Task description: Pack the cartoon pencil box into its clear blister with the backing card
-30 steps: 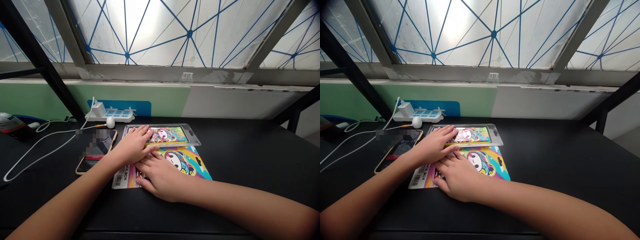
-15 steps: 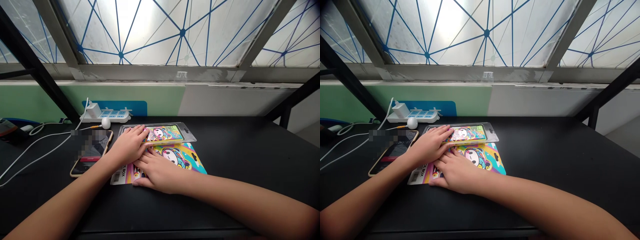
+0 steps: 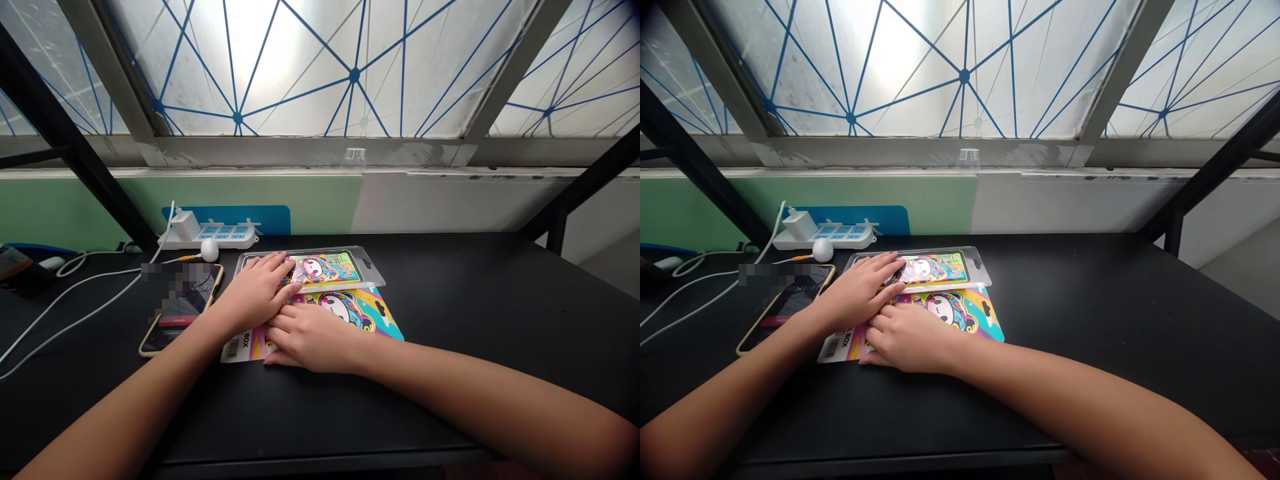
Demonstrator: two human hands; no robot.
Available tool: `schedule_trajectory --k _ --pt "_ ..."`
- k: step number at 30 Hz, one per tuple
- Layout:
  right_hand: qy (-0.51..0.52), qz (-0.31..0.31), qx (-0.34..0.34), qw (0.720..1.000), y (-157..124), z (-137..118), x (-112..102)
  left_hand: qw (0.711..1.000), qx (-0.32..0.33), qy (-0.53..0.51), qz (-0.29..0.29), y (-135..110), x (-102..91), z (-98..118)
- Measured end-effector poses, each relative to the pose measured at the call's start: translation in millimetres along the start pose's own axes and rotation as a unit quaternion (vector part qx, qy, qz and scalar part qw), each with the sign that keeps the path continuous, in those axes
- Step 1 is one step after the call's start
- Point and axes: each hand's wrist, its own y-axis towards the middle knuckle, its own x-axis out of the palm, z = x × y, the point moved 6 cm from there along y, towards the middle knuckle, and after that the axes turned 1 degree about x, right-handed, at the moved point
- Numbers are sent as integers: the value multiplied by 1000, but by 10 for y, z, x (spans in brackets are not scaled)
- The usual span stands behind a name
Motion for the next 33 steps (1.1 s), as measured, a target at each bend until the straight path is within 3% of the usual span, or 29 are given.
schedule_trajectory --k 3,5,8,11,13,22,33 --pt "-29 45 -9 999 -20 99 -158 1000 -5 -8 10 10 -12 3" --pt "-31 59 67 995 -87 371 -305 1000 -3 -8 10 15 -22 8" --pt "7 16 289 957 -363 1036 -439 1000 -6 -4 10 18 -49 1" --pt "34 -10 339 940 -627 1474 -488 1000 -16 0 16 19 -93 -22" --pt "53 -19 344 937 -740 1631 -474 1000 -21 0 21 18 -120 -37" --pt "103 -63 356 927 -805 1734 -390 999 -32 -4 28 15 -82 -78" --pt "63 -58 373 924 -771 1774 -345 997 -58 -22 36 3 -120 -108"
